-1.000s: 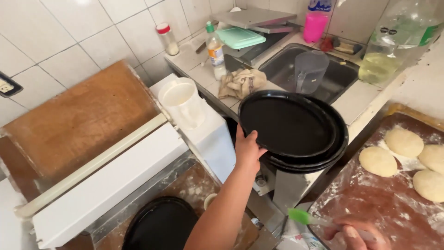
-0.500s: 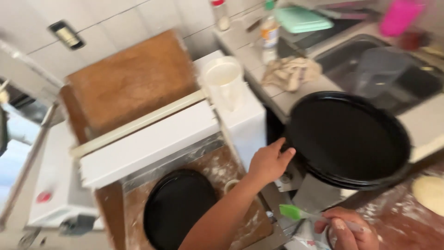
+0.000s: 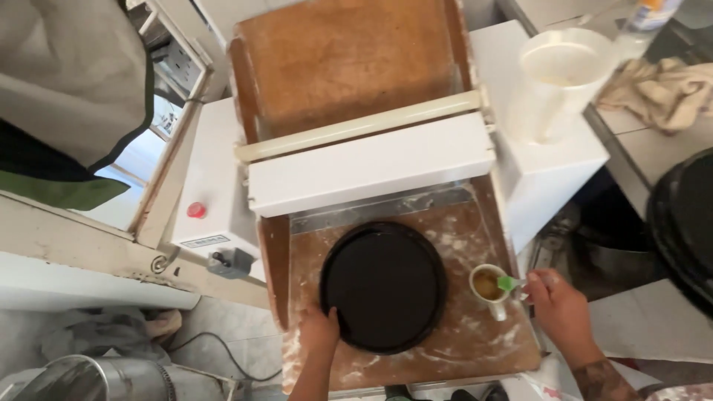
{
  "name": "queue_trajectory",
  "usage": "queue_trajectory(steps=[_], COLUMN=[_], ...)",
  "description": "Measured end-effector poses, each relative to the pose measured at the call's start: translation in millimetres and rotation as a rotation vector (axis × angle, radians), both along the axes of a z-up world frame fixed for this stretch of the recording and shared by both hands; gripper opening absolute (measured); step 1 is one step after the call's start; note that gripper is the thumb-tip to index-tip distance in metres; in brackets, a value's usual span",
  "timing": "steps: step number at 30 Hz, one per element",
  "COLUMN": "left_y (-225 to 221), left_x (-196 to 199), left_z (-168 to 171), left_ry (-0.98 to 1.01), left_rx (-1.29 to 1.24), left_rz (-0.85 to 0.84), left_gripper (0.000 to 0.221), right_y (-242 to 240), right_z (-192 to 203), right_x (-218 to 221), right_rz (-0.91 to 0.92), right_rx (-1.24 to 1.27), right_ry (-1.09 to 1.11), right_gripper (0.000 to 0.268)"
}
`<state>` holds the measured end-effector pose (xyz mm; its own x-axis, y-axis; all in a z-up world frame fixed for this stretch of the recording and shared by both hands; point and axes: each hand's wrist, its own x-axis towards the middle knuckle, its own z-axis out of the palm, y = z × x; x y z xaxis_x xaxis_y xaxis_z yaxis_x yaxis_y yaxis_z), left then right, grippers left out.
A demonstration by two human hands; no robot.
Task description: Oiling multiple pizza pans using a brush and oil in a bakery production area.
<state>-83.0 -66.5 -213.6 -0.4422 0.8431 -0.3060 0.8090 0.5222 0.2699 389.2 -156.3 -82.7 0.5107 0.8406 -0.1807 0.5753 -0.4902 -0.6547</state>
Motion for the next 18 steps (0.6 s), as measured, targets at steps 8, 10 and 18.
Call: queue_trajectory(steps=[8,10,18], left_y=[21.7,22.1,32.1], left_x=[-10.9,-17.5,4.3], left_z=[71.8,66.0,78.9], left_ry=[0.001,-0.005,-0.842], left_rx=[-0.242,-0.258,0.203], left_rz=[-0.216,-0.246,0.338], left_gripper=[0.040,0.041,0.035], right_y=[24.8,23.4,23.2], right_z=[-2.6,-1.7,-23.1], right_x=[-40.5,-47.6,-39.5], right_rz=[-0.071,-0.098,-0.140], right_rx=[-0.074,-0.089,-0.055], right_ry=[-0.053,-0.056,-0.104], right_gripper=[0.037,0.038,0.037])
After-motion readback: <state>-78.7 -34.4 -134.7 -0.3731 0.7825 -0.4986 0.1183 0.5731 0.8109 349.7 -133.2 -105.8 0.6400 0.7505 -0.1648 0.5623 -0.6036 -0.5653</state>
